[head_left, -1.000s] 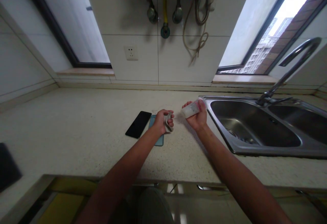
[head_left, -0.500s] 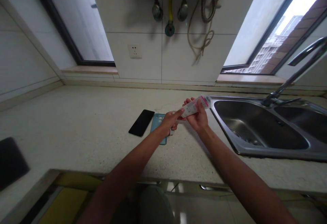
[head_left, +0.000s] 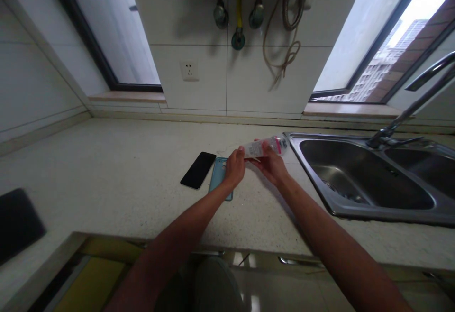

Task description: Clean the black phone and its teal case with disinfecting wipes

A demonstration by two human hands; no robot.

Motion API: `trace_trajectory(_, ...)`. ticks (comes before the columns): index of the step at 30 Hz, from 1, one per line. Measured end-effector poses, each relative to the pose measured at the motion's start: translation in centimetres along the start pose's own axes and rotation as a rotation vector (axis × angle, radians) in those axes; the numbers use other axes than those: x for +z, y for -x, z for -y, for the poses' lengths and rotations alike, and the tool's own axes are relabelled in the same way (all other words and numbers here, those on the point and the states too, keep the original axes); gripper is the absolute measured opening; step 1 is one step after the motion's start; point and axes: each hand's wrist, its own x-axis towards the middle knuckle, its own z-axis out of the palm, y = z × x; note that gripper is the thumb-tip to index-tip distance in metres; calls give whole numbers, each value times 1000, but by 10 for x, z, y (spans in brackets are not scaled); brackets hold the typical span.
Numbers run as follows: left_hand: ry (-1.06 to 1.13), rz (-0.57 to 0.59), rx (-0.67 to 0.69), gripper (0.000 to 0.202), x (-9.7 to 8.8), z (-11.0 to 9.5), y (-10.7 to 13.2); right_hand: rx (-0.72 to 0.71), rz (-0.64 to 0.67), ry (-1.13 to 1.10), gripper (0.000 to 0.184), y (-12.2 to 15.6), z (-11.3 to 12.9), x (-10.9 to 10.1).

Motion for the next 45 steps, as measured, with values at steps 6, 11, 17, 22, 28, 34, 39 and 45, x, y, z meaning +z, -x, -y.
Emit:
trace_trajectory(6,-438,-84,284,50,-2,9,1,-69,-119,41,40,5,-4,7)
trace_trajectory(11,-482,-84,302,56,-4,10,1,-63,-126,10,38,8,-3,11)
trace_trajectory(17,-531,-81,365,47,-4,4,5,-76,-112,-14,36,9,-4,13)
trace_trajectory(22,-537,-63,378,39,-4,-2,7,-79,-149,-40,34,10,-5,14)
trace_trajectory(28,-491,-97,345,37,-5,-3,6,-79,-189,-185,29,9,1,14)
trace_trajectory(34,-322,-23,324,41,2,0,8,-123,-249,-403,23,12,21,14)
trace_trajectory(39,31,-20,-102,40,2,-5,-6,-84,-305,-455,29,6,23,4)
trace_trajectory(45,354,-12,-290,12,-8,-6,-23,-67,-440,-477,30,-6,22,-11)
